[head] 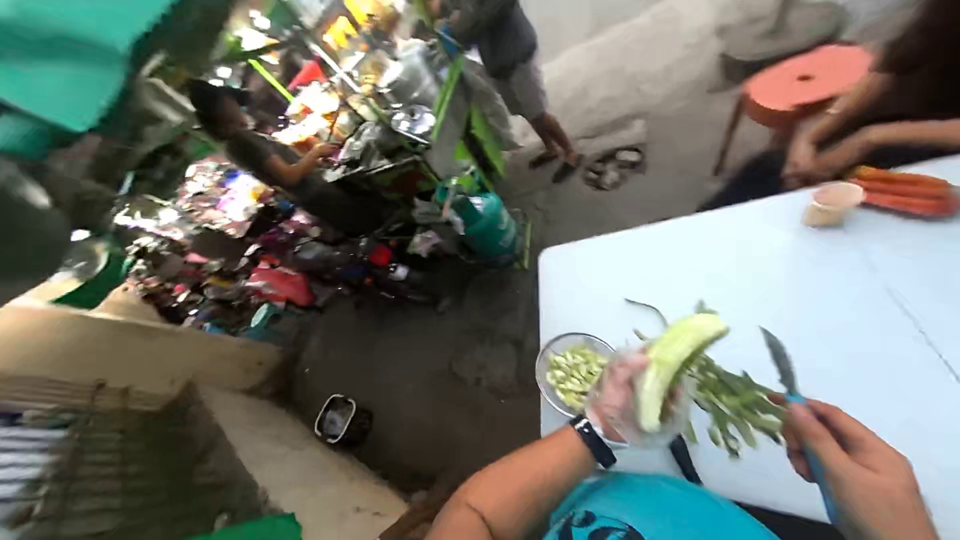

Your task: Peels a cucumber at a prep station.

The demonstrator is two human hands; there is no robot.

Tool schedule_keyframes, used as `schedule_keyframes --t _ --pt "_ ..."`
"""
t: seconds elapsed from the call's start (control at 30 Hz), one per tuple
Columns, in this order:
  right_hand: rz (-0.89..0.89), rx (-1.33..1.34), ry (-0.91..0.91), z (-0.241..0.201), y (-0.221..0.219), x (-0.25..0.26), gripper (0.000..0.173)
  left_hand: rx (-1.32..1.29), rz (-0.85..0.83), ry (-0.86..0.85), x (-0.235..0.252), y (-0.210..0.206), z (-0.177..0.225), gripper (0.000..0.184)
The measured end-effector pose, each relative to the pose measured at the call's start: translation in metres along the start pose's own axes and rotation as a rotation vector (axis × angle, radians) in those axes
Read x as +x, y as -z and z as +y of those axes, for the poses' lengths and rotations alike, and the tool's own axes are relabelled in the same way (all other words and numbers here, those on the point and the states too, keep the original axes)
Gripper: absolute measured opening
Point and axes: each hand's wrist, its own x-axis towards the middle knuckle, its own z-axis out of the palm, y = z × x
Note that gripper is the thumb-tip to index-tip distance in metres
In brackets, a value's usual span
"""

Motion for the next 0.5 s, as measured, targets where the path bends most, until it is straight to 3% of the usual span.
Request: schedule_keyframes --t 0.07,0.17,0.27,0.4,0.5 --pt "-0.023 0.130 -0.048 -0.009 0.003 0.003 0.026 -0.144 -0.105 0.043 -0.005 -0.009 0.006 0.042" --pt "-0.032 0.194 -0.064 -0.017 0.003 0.009 0.028 -0.251 -0.134 0.078 -0.012 -0.021 0.015 0.054" --pt "-0.037 0.217 -0.060 -0.020 0.001 0.014 0.028 -0.267 -0.155 0.036 -0.019 -0.024 0.021 0.052" --pt "-0.041 0.217 -0.086 -0.012 0.000 0.013 0.027 -0.185 -0.051 0.006 -0.027 -0.009 0.020 0.040" --pt "-0.033 0.172 -0.084 -0.001 -0.005 0.013 0.029 0.176 0.175 -0.127 -0.032 0.006 0.027 0.044"
